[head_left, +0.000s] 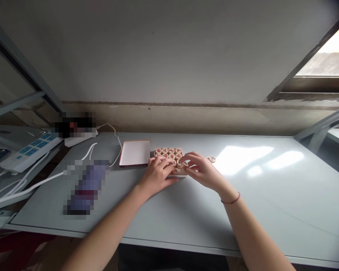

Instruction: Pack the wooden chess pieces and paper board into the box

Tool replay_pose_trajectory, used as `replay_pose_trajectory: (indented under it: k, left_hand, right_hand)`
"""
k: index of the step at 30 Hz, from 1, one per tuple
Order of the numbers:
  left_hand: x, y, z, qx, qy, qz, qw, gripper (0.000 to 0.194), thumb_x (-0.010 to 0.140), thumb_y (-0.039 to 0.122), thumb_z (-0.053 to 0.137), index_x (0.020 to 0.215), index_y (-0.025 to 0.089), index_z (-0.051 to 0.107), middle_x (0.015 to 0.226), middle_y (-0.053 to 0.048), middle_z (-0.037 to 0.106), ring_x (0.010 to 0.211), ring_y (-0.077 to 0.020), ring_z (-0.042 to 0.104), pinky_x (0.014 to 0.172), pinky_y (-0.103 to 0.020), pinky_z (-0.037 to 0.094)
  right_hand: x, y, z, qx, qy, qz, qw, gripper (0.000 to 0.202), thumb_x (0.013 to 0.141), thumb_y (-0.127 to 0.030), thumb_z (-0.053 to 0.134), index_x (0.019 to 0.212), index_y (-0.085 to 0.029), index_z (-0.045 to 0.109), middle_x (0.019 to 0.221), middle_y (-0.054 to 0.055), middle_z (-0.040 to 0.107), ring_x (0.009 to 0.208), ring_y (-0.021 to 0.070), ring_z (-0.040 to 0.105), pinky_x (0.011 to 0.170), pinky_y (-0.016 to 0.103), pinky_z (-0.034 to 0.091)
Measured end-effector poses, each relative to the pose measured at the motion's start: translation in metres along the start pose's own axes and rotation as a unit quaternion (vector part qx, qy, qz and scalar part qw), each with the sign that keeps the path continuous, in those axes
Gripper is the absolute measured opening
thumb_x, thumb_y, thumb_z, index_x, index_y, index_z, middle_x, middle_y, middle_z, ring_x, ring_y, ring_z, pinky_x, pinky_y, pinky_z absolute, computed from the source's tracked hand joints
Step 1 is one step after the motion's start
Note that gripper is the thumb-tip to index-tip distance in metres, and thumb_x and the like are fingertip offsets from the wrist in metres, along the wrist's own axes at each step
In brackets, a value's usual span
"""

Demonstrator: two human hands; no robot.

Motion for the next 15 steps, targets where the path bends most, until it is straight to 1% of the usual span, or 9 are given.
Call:
replay_pose_trajectory:
  k: [2,4,7,9,11,13,15]
  left_hand:
    - [-0.001,-0.006,-0.004,0.005,0.005,-0.015,1.0,0.028,0.079,0.046,0.067,0.096,0.024,0.066,0.108,-0.004,0.064,0.106,-0.0245,0.049,0.086,-0.039,0.037]
    - [-0.002,-0.011,-0.007,0.01,0.007,-0.028,1.0,0.03,0.078,0.047,0.067,0.097,0.024,0.066,0.105,-0.004,0.064,0.101,-0.0237,0.05,0.084,-0.039,0.037]
    - [-0.003,-0.015,-0.009,0.011,-0.004,-0.035,0.999,0.026,0.077,0.045,0.069,0.095,0.026,0.066,0.104,-0.003,0.064,0.098,-0.0226,0.051,0.082,-0.038,0.036]
    - [-0.003,-0.017,-0.01,0.008,-0.007,-0.038,0.999,0.023,0.077,0.043,0.069,0.093,0.027,0.066,0.102,-0.002,0.065,0.097,-0.0222,0.052,0.082,-0.038,0.036]
    - [-0.003,-0.017,-0.01,0.009,-0.008,-0.042,0.999,0.022,0.077,0.042,0.069,0.091,0.026,0.066,0.1,-0.002,0.065,0.096,-0.0221,0.052,0.081,-0.037,0.036]
    - [-0.003,-0.017,-0.011,0.013,-0.009,-0.046,0.999,0.023,0.079,0.044,0.067,0.091,0.025,0.066,0.1,-0.003,0.065,0.096,-0.0221,0.052,0.081,-0.037,0.036]
    - [-0.004,-0.016,-0.01,0.015,-0.011,-0.046,0.999,0.027,0.079,0.045,0.065,0.097,0.025,0.066,0.104,-0.004,0.063,0.099,-0.0231,0.051,0.082,-0.037,0.037]
  right_hand:
    - [-0.001,-0.004,0.007,-0.039,-0.014,-0.021,0.999,0.021,0.084,-0.029,0.053,0.1,-0.023,0.064,0.103,0.006,0.059,0.071,0.0125,0.062,0.067,0.03,0.055]
    - [-0.002,-0.006,0.011,-0.097,-0.014,-0.029,0.995,0.02,0.083,-0.028,0.055,0.102,-0.024,0.062,0.094,0.004,0.061,0.065,0.0117,0.059,0.061,0.028,0.052]
    - [-0.002,-0.007,0.016,-0.17,-0.016,-0.037,0.985,0.01,0.083,-0.027,0.058,0.091,-0.024,0.062,0.088,0.002,0.061,0.059,0.0106,0.054,0.056,0.025,0.046]
    - [-0.003,-0.008,0.02,-0.189,-0.023,-0.045,0.981,0.006,0.084,-0.028,0.058,0.084,-0.023,0.062,0.088,0.002,0.06,0.058,0.0097,0.053,0.055,0.024,0.044]
    - [-0.003,-0.008,0.022,-0.198,-0.029,-0.048,0.979,0.009,0.085,-0.029,0.058,0.081,-0.023,0.063,0.085,0.001,0.06,0.057,0.0093,0.053,0.055,0.023,0.043]
    - [-0.003,-0.008,0.023,-0.195,-0.036,-0.05,0.979,0.011,0.085,-0.031,0.057,0.082,-0.023,0.064,0.082,0.001,0.06,0.056,0.0094,0.053,0.055,0.023,0.043]
    - [-0.002,-0.008,0.021,-0.183,-0.037,-0.056,0.981,0.014,0.087,-0.033,0.055,0.086,-0.024,0.065,0.084,0.002,0.061,0.058,0.0102,0.055,0.057,0.024,0.044]
Point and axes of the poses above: each hand's wrist, its own x-axis towards the middle knuckle, its own z-axis out of the palm, y = z × x, the point moved 10 cm from there along x, towards the middle knuckle
